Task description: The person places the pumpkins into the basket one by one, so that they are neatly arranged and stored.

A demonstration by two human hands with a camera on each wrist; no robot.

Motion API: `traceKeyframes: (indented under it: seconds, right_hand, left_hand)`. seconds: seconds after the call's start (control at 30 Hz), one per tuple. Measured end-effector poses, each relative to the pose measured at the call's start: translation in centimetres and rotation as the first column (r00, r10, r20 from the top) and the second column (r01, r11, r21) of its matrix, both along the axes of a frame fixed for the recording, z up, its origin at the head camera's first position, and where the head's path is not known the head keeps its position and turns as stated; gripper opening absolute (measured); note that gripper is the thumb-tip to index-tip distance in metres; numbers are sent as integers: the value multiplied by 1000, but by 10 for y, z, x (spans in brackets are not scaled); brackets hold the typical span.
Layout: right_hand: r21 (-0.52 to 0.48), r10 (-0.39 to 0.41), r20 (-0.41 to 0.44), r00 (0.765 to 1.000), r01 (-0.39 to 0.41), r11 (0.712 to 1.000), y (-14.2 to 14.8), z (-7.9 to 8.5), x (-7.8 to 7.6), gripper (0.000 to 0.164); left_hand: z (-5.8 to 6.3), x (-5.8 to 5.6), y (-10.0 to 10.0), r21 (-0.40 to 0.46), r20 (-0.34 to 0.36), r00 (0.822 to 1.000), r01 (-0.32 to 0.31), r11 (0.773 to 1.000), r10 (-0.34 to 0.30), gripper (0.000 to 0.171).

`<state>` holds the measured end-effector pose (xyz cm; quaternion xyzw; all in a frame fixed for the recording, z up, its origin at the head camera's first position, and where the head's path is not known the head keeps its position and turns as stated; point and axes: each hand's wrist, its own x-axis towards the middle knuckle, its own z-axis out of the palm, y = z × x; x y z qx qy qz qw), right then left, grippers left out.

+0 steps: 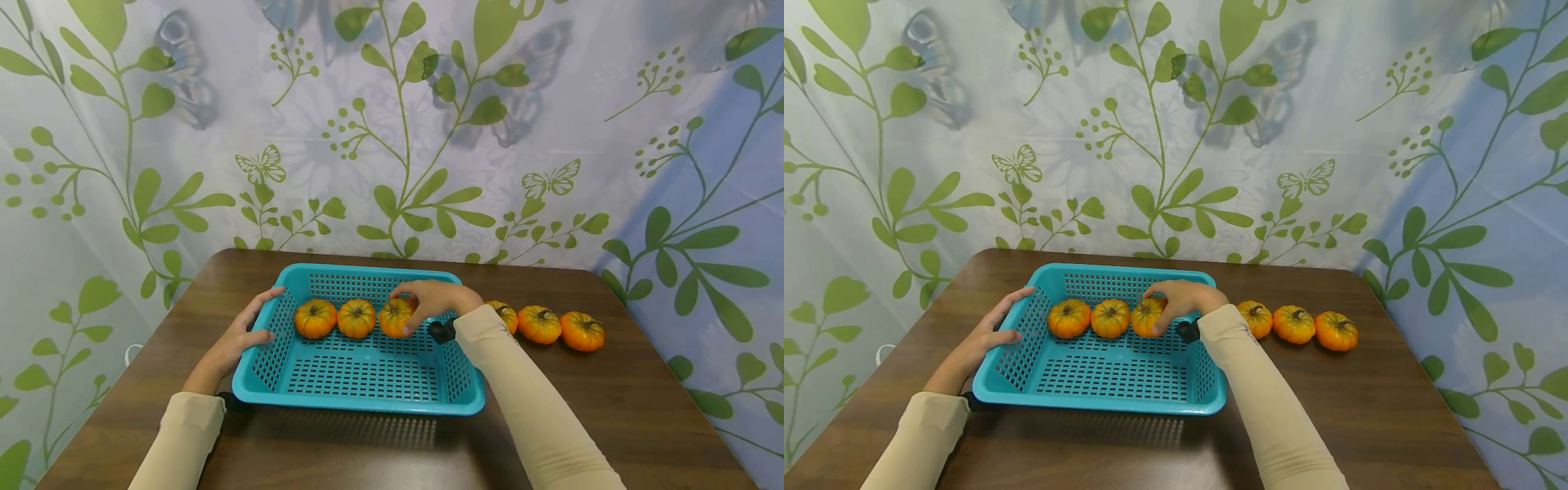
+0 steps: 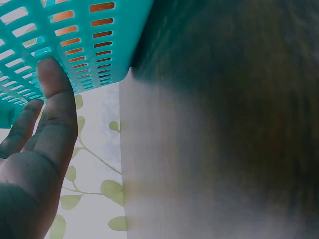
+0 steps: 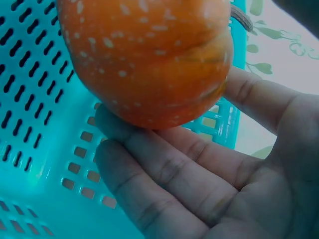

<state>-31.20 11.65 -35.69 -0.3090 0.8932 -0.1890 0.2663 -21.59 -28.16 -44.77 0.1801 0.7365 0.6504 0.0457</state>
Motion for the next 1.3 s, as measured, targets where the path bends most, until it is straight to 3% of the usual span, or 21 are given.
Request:
traceKeyframes:
  seconds: [0.67, 1.03, 1.3]
  right_hand:
    - [67, -70, 6, 998, 70, 995, -13, -12, -6, 76]
    - [72, -65, -45, 997, 68, 995, -13, -17, -3, 77]
    - [82, -107, -46, 993, 111, 991, -14, -21, -2, 76]
  left_hand:
    - [1, 0, 1, 17, 3, 1000, -3, 1000, 2, 79]
    - [-1, 1, 1, 1, 19, 1000, -9, 1000, 9, 79]
    - [-2, 1, 0, 8, 16, 1000, -2, 1000, 2, 79]
